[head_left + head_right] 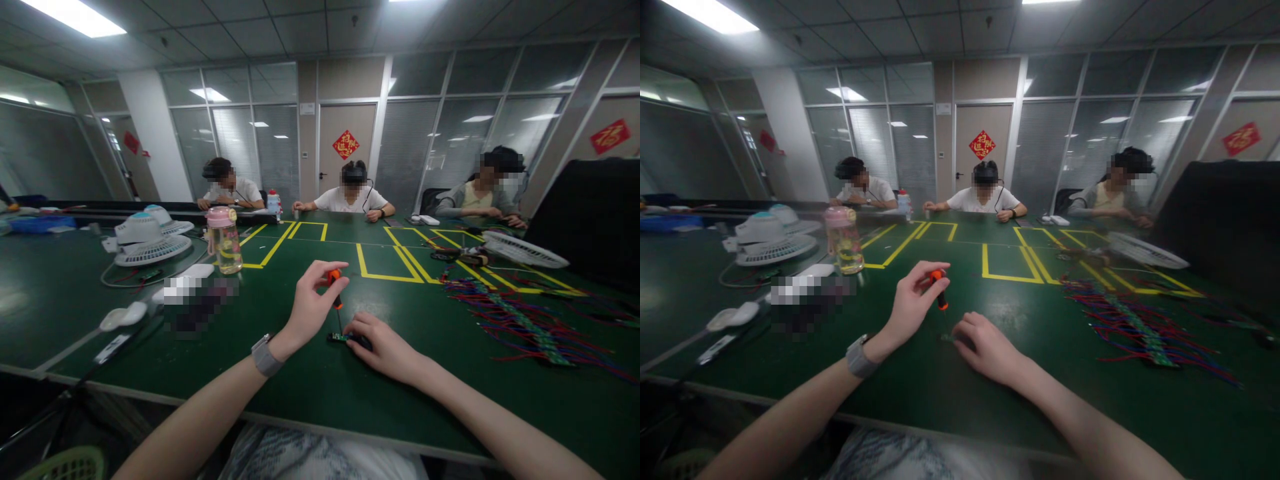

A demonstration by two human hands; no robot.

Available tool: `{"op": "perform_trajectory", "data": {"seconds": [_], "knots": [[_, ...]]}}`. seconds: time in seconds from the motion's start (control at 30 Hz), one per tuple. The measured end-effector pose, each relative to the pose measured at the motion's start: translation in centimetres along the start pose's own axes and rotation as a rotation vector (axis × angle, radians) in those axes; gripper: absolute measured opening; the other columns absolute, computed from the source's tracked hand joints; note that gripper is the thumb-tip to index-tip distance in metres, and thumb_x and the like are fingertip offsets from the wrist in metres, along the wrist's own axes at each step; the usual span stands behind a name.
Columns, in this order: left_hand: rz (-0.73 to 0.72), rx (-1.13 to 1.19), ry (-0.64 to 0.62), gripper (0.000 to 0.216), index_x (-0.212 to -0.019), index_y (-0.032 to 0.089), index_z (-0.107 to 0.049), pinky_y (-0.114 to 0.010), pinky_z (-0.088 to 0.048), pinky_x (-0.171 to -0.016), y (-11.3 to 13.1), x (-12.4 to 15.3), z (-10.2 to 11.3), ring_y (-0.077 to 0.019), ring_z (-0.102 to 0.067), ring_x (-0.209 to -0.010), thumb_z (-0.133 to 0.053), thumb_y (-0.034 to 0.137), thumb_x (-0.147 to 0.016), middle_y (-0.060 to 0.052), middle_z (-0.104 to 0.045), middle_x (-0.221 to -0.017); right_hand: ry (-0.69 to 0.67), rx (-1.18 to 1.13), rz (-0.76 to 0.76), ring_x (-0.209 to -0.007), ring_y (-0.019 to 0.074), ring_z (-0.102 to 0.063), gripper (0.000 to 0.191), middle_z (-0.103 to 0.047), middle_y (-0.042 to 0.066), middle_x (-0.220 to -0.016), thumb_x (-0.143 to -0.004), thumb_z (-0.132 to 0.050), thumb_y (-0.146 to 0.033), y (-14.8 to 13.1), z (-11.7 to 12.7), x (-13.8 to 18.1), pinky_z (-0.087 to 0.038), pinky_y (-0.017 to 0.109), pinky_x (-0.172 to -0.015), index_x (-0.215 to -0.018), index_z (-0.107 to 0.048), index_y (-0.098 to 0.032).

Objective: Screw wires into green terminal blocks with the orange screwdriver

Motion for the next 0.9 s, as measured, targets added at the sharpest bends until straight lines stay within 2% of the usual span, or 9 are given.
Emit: {"op": "perform_trajectory", "data": {"seconds": [0.1, 0.23, 0.33, 0.43, 0.53, 0.63, 0.73, 0.83, 0.9], "knots": [[-0.051, -0.081, 0.021, 0.023, -0.107, 0.022, -0.072, -0.026, -0.053, -0.084, 0.67, -0.13, 0.41, -0.0167, -0.060, -0.099, -0.057, 0.030, -0.091, -0.007, -0.059, -0.109, 0.003, 0.002, 0.004, -0.088, 0.0204, -0.055, 0.012, -0.059, 0.006, -0.091, -0.089, -0.055, -0.017, 0.06, -0.02, 0.03, -0.047, 0.031, -0.077, -0.096, -0.064, -0.018], [0.023, 0.068, -0.034, 0.032, -0.121, 0.019, -0.064, -0.030, -0.054, -0.086, 0.41, -0.30, -0.09, -0.0175, -0.063, -0.102, -0.044, 0.026, -0.096, -0.009, -0.062, -0.120, -0.001, 0.001, 0.000, -0.088, 0.0202, -0.055, 0.012, -0.059, 0.006, -0.092, -0.089, -0.055, -0.016, 0.09, -0.03, 0.05, -0.047, 0.031, -0.078, -0.097, -0.064, -0.018], [0.067, 0.110, -0.030, 0.031, -0.121, 0.018, -0.063, -0.028, -0.056, -0.079, -0.02, -0.13, -0.24, -0.0164, -0.065, -0.092, -0.052, 0.028, -0.093, -0.008, -0.066, -0.111, 0.000, 0.004, -0.003, -0.088, 0.0204, -0.055, 0.013, -0.059, 0.006, -0.092, -0.089, -0.054, -0.016, 0.06, 0.03, 0.06, -0.047, 0.031, -0.078, -0.097, -0.064, -0.018], [0.004, 0.000, 0.018, 0.023, -0.108, 0.020, -0.070, -0.025, -0.053, -0.078, 0.32, 0.03, 0.22, -0.0154, -0.062, -0.091, -0.062, 0.029, -0.088, -0.005, -0.063, -0.101, -0.004, 0.006, -0.001, -0.088, 0.0204, -0.055, 0.013, -0.059, 0.006, -0.092, -0.089, -0.054, -0.016, 0.05, 0.00, 0.05, -0.047, 0.031, -0.078, -0.097, -0.064, -0.018], [-0.028, -0.034, 0.033, 0.023, -0.107, 0.022, -0.072, -0.024, -0.053, -0.078, 0.58, 0.03, 0.42, -0.0152, -0.061, -0.094, -0.056, 0.029, -0.092, -0.006, -0.059, -0.107, -0.007, 0.006, 0.003, -0.089, 0.0206, -0.055, 0.013, -0.059, 0.006, -0.092, -0.090, -0.054, -0.016, 0.04, -0.04, 0.03, -0.047, 0.032, -0.079, -0.098, -0.064, -0.018], [0.020, 0.078, -0.008, 0.030, -0.118, 0.021, -0.067, -0.028, -0.055, -0.079, 0.36, -0.09, 0.05, -0.0162, -0.063, -0.096, -0.046, 0.027, -0.096, -0.008, -0.061, -0.117, -0.005, 0.003, 0.005, -0.089, 0.0206, -0.055, 0.013, -0.059, 0.006, -0.092, -0.090, -0.054, -0.016, 0.01, 0.01, 0.03, -0.047, 0.032, -0.079, -0.098, -0.064, -0.018], [0.056, 0.121, -0.019, 0.030, -0.120, 0.020, -0.065, -0.029, -0.055, -0.079, 0.15, -0.11, -0.13, -0.0162, -0.064, -0.092, -0.051, 0.027, -0.094, -0.007, -0.065, -0.111, -0.005, 0.002, 0.003, -0.088, 0.0205, -0.055, 0.013, -0.059, 0.006, -0.092, -0.090, -0.054, -0.016, -0.01, 0.07, 0.06, -0.047, 0.032, -0.078, -0.098, -0.064, -0.017], [-0.008, 0.007, 0.028, 0.022, -0.106, 0.020, -0.071, -0.025, -0.053, -0.077, 0.51, -0.12, 0.36, -0.0158, -0.062, -0.093, -0.063, 0.028, -0.088, -0.006, -0.062, -0.102, -0.009, 0.005, 0.003, -0.088, 0.0204, -0.055, 0.013, -0.059, 0.007, -0.092, -0.089, -0.054, -0.015, 0.01, 0.03, 0.04, -0.046, 0.031, -0.077, -0.097, -0.064, -0.017], [-0.030, -0.044, 0.045, 0.020, -0.103, 0.021, -0.073, -0.024, -0.052, -0.077, 0.53, -0.13, 0.57, -0.0149, -0.060, -0.092, -0.063, 0.030, -0.087, -0.006, -0.058, -0.103, -0.009, 0.007, 0.004, -0.087, 0.0204, -0.055, 0.013, -0.059, 0.007, -0.091, -0.089, -0.053, -0.015, 0.02, -0.02, 0.00, -0.046, 0.031, -0.077, -0.097, -0.064, -0.016]]}}
Point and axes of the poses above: each hand's wrist, its own x-axis away from the middle knuckle, its own z-axis out of the back of the hand, y = z × x, the point moved 9 cm from there along -x, towards the middle knuckle
